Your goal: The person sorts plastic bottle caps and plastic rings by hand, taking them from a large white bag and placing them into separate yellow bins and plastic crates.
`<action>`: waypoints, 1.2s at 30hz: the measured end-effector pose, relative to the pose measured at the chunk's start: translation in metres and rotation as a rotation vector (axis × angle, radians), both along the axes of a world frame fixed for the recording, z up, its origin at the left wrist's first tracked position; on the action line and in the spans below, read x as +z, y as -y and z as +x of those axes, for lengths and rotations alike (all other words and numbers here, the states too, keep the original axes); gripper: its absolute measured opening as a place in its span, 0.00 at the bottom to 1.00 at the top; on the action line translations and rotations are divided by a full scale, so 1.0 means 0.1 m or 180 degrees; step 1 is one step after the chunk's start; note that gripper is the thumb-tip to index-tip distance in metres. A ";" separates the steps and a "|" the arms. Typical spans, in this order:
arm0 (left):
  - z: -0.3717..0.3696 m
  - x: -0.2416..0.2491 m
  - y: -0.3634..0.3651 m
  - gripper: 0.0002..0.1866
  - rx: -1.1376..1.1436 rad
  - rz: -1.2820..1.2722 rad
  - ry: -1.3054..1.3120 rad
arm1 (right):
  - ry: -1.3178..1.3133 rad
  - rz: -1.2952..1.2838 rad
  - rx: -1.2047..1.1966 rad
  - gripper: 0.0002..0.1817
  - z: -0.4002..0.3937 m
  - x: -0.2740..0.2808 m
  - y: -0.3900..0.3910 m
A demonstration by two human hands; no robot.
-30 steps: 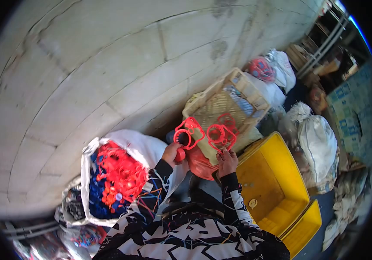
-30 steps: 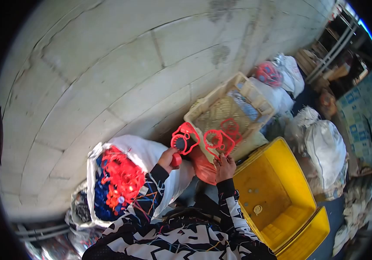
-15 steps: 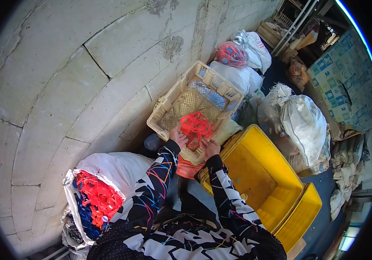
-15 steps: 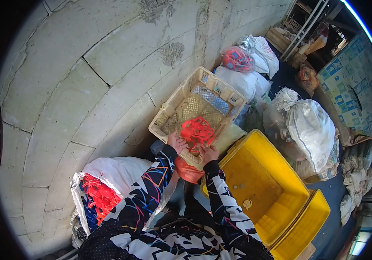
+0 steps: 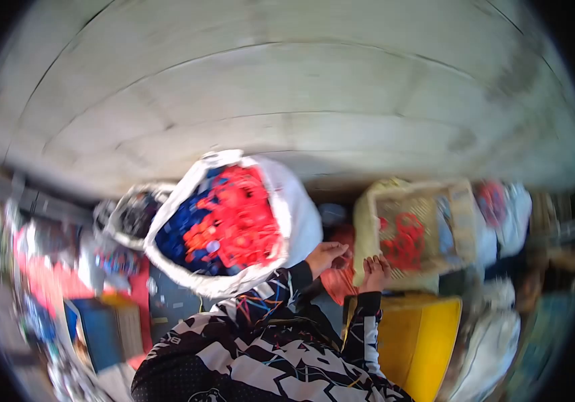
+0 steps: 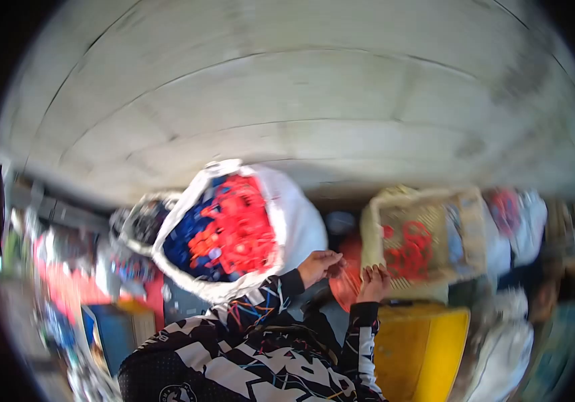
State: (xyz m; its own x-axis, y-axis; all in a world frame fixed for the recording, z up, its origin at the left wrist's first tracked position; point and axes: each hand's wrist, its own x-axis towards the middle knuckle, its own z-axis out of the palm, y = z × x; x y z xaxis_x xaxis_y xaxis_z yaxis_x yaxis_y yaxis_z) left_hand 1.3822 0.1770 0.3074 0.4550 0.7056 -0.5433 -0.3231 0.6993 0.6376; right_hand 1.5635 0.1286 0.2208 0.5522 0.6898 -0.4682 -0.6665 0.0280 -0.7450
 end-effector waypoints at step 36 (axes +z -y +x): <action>-4.58 -0.18 0.56 0.22 0.1827 0.1673 -0.5611 | 0.5793 0.2684 0.4283 0.12 -4.98 0.51 -1.06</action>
State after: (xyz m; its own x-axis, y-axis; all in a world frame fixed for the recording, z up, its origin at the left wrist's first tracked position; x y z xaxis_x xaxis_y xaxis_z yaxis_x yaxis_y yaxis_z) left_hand 0.9243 0.1207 0.2890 -0.5979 0.7697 0.2237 0.7369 0.4179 0.5314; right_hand 1.0654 0.2350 0.2716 -0.7924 0.5712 0.2140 0.4527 0.7859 -0.4212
